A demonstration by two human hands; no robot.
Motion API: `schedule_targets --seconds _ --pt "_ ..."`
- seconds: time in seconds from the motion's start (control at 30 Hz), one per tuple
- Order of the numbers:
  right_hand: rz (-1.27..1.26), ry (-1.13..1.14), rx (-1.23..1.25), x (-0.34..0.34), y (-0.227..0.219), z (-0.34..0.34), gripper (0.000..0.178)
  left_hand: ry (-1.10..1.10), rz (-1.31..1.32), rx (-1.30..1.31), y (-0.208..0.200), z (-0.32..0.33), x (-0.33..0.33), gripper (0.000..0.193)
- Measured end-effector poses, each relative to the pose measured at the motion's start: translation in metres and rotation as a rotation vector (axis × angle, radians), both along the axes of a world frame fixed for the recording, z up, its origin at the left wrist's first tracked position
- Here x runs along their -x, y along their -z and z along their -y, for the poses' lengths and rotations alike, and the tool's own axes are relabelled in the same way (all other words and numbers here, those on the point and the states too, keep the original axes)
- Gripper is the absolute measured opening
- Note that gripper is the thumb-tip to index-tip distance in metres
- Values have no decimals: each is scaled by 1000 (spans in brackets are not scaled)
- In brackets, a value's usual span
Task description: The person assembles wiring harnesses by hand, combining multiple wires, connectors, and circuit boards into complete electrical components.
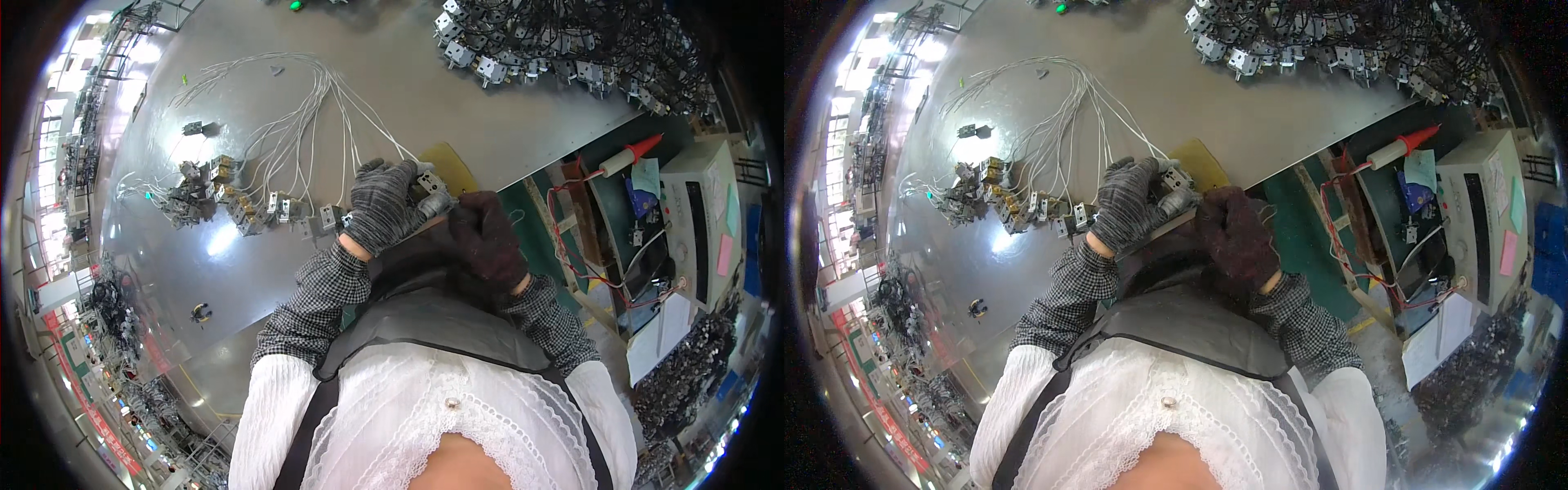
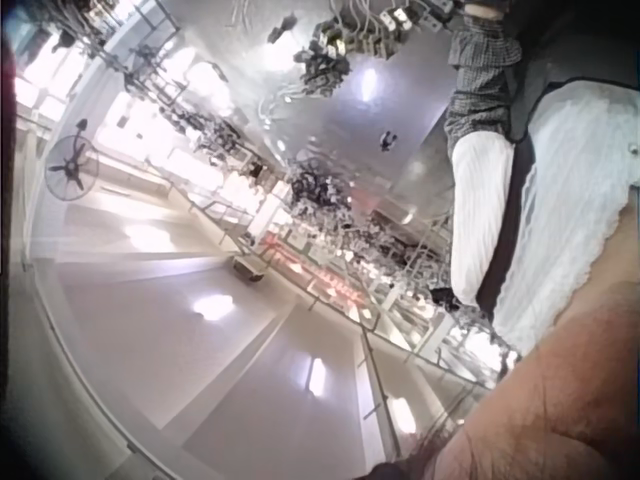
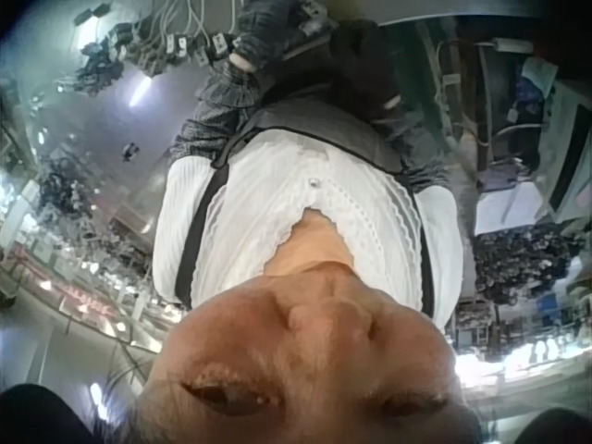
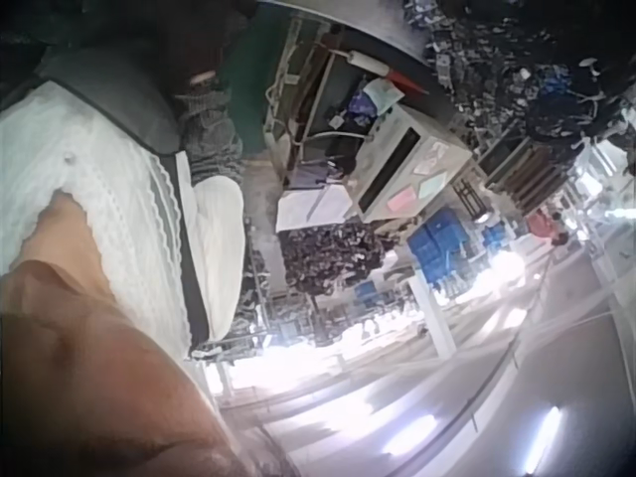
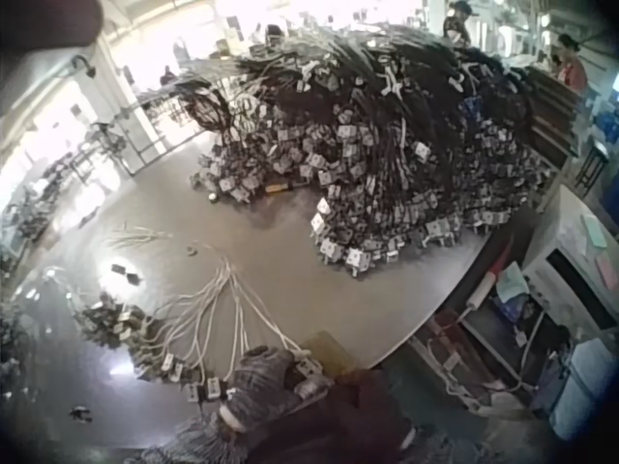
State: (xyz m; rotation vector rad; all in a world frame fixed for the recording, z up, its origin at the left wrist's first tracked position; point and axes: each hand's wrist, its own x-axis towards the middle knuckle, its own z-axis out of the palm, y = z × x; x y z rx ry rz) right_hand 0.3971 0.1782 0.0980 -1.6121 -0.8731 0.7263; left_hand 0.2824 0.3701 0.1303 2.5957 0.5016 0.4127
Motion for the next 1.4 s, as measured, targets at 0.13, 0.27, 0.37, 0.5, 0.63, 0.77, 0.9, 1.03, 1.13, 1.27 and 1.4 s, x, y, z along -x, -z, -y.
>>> schedule_targets --seconds 0.13,0.27,0.37,0.5,0.63,0.77,0.9,1.03,1.13,1.27,1.4 --pt "534 -168 -291 0 -9 -2 42 12 -89 55 -2 -1 3 50" --pt "257 20 184 -2 -17 2 46 -5 6 28 1 0 0 48" --pt "384 -72 8 -5 -9 4 50 -53 -52 106 3 2 -2 52" --pt "-414 -110 21 3 12 5 50 -18 -35 289 -9 -5 6 58" --pt "151 -223 -236 -7 12 15 45 25 -287 8 -26 -10 22 63" --pt "169 -279 -128 -28 4 0 39 32 -300 83 -21 -3 20 58" --pt "51 -145 -56 -24 -4 -12 37 -25 -89 104 -11 0 12 54" --pt "268 -128 -157 -18 -12 -13 30 -14 -122 25 -9 -3 15 54" --pt "257 -187 -37 -24 -18 -19 27 28 -140 87 -8 -7 19 49" --pt "304 7 -118 -36 -20 -33 24 30 -41 180 -5 -12 18 42" --pt "-146 113 10 -34 -18 -27 21 27 17 129 -4 -14 13 41"
